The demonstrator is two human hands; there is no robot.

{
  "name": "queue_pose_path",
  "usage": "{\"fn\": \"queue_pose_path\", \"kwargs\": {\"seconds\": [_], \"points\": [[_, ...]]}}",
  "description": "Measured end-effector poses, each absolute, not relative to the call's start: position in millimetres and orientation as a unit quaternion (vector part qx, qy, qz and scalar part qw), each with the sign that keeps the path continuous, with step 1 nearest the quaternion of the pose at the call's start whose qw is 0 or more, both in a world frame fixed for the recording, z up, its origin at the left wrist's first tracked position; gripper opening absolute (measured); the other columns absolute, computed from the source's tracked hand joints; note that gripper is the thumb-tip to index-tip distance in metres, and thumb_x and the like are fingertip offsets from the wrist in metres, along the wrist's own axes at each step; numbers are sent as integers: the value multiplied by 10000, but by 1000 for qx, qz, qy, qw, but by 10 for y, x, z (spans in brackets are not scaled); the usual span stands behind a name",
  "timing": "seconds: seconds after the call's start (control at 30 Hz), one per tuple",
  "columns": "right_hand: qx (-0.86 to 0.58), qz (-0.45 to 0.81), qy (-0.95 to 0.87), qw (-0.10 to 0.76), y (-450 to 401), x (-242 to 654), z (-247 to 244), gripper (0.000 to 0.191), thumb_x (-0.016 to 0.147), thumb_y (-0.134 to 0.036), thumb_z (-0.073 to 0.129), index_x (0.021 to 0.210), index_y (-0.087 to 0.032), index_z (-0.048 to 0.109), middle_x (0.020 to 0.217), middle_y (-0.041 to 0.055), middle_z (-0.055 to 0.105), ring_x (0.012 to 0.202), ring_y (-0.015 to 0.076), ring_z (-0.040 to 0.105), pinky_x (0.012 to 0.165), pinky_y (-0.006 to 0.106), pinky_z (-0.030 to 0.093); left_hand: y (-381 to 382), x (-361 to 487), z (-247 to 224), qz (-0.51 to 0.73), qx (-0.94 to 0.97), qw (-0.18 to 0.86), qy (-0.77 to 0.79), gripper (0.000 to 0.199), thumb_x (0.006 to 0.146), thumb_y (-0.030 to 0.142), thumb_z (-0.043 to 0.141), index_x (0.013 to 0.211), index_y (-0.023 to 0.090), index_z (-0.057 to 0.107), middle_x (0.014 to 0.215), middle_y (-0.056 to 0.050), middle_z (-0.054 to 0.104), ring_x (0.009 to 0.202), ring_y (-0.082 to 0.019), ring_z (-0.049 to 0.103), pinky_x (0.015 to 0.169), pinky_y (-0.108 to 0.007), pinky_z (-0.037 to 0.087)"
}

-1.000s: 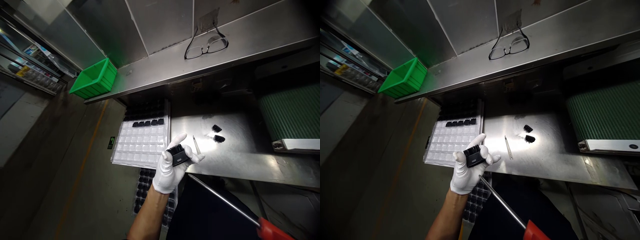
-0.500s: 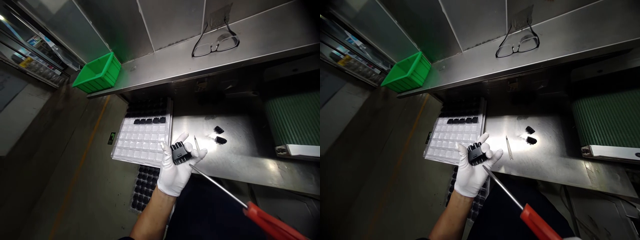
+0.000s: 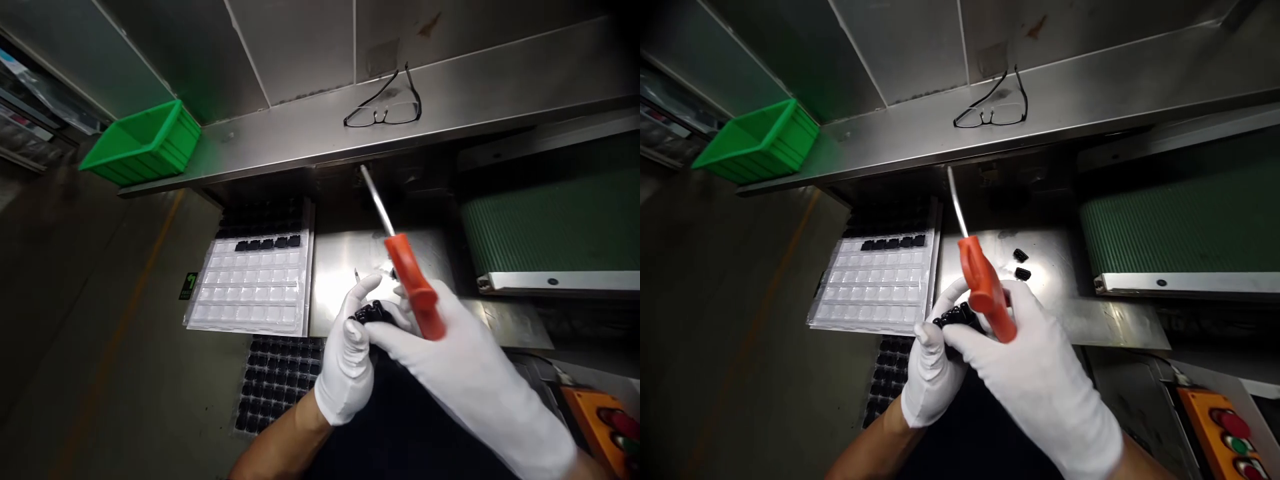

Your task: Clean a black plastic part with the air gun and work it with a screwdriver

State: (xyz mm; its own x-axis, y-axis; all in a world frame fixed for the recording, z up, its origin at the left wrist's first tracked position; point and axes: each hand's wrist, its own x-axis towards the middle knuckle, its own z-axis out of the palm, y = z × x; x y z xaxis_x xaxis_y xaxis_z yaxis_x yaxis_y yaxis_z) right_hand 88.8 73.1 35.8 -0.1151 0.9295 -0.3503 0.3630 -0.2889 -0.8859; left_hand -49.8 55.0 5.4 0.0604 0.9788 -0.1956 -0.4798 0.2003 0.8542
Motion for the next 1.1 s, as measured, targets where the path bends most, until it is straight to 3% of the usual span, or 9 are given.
{"fn": "queue_pose_path", "kwargs": {"seconds": [0.03, 0.1, 0.2, 0.33, 0.47, 0.63, 0.73, 0.93, 1.1], "points": [[-605, 537, -526, 262, 761, 870, 352, 391, 820, -523, 836, 1046, -278, 632, 866, -38, 663, 743, 190, 663, 586, 244, 569, 533, -477, 66, 542, 307, 659, 422, 739, 887, 730, 442, 1399, 206, 545, 958, -90, 729, 875, -230, 705, 871, -379, 568], [-586, 577, -515, 242, 801, 854, 339, 266, 881, -458, 765, 914, -237, 621, 699, -56, 629, 606, 160, 634, 542, 222, 553, 507, -462, 64, 529, 291, 671, 430, 756, 909, 745, 357, 1405, 203, 539, 851, -76, 735, 708, -200, 693, 718, -337, 576], [-562, 614, -498, 242, 793, 882, 343, 157, 949, -359, 652, 886, -219, 622, 609, -62, 611, 528, 136, 616, 524, 191, 542, 489, -458, 46, 513, 274, 701, 413, 828, 921, 766, 245, 1461, 178, 465, 618, -29, 667, 496, -169, 614, 547, -295, 521], [-560, 621, -489, 247, 739, 927, 376, 111, 977, -319, 605, 931, -222, 630, 565, -71, 588, 529, 136, 625, 544, 182, 556, 483, -433, 78, 493, 266, 709, 429, 864, 915, 778, 239, 1477, 151, 433, 637, -44, 679, 476, -163, 595, 522, -294, 514], [-554, 624, -503, 225, 723, 953, 366, 104, 921, -296, 705, 950, -236, 625, 678, -72, 646, 628, 141, 666, 588, 172, 582, 460, -396, 87, 494, 269, 691, 454, 814, 927, 755, 289, 1430, 150, 500, 588, -26, 641, 459, -142, 551, 501, -274, 487], [-533, 655, -480, 235, 719, 1018, 350, 65, 997, -276, 606, 957, -226, 615, 615, -76, 624, 570, 137, 657, 602, 181, 590, 412, -349, 54, 480, 256, 711, 445, 885, 918, 781, 230, 1484, 132, 433, 531, -19, 601, 441, -151, 533, 497, -283, 465], [-514, 676, -473, 236, 708, 1043, 364, 76, 948, -213, 651, 1016, -232, 624, 697, -72, 656, 633, 141, 684, 643, 179, 609, 401, -315, 82, 477, 259, 701, 462, 861, 927, 771, 223, 1436, 135, 502, 510, -17, 593, 419, -141, 518, 478, -272, 458], [-538, 640, -487, 252, 696, 1060, 332, 109, 955, -316, 655, 893, -229, 632, 699, -57, 642, 559, 156, 663, 531, 214, 603, 409, -257, 125, 486, 253, 699, 458, 820, 929, 763, 267, 1425, 158, 513, 488, 10, 561, 412, -123, 497, 484, -255, 450], [-529, 670, -469, 226, 688, 1128, 361, 48, 976, -252, 623, 1000, -216, 644, 643, -59, 645, 651, 153, 689, 680, 201, 624, 404, -221, 124, 473, 231, 714, 462, 836, 943, 753, 200, 1456, 150, 468, 526, -9, 583, 389, -113, 463, 466, -258, 421]]}}
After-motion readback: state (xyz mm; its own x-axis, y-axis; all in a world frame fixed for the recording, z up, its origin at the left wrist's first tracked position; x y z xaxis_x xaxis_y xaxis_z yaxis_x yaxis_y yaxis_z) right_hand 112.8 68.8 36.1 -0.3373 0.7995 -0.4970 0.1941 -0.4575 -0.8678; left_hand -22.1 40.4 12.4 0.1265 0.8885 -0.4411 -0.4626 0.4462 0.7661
